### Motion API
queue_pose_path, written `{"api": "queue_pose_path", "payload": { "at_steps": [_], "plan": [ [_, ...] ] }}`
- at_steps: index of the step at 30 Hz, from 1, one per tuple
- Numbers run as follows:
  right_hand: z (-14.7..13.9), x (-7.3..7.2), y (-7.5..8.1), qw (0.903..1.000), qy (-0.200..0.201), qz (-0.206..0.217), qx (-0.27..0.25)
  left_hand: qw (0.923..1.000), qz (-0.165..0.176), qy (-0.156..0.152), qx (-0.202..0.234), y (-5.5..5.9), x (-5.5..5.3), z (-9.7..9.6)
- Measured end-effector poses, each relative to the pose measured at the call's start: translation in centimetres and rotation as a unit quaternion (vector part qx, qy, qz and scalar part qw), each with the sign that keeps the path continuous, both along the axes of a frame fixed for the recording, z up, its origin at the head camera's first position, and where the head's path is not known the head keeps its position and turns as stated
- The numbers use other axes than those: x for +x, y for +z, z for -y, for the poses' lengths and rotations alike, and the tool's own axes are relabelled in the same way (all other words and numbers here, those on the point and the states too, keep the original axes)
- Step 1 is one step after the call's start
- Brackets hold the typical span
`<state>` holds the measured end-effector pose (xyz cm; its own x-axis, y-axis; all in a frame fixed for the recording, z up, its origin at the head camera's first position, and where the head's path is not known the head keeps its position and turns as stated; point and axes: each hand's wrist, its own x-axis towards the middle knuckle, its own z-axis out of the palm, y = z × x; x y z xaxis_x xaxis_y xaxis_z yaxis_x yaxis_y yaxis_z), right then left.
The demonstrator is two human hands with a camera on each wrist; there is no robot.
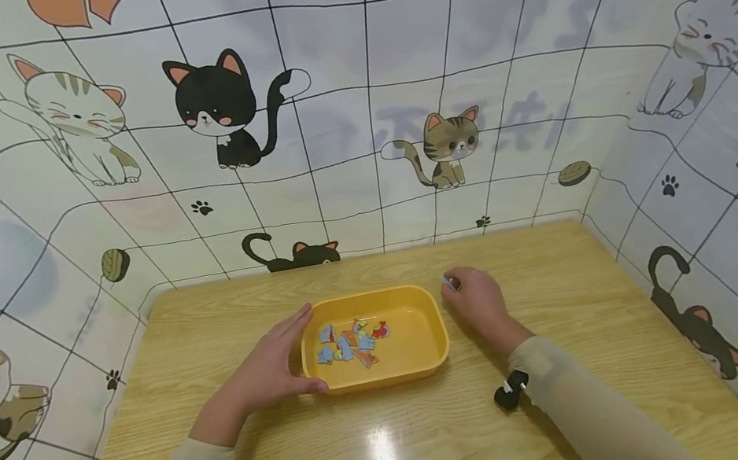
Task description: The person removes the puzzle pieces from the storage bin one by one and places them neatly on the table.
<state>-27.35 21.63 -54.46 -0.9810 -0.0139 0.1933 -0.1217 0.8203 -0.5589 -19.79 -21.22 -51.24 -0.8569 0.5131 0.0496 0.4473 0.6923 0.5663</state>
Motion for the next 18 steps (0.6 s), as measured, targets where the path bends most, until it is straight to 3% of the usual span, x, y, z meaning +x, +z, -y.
{"api": "queue_pose_path", "payload": {
  "at_steps": [18],
  "plan": [
    [0.03, -0.29, 0.0, 0.9993, -0.003, 0.031, 0.02, 1.0, -0.003, -0.001, -0.004, -0.32, -0.21, 0.09]
  ]
}}
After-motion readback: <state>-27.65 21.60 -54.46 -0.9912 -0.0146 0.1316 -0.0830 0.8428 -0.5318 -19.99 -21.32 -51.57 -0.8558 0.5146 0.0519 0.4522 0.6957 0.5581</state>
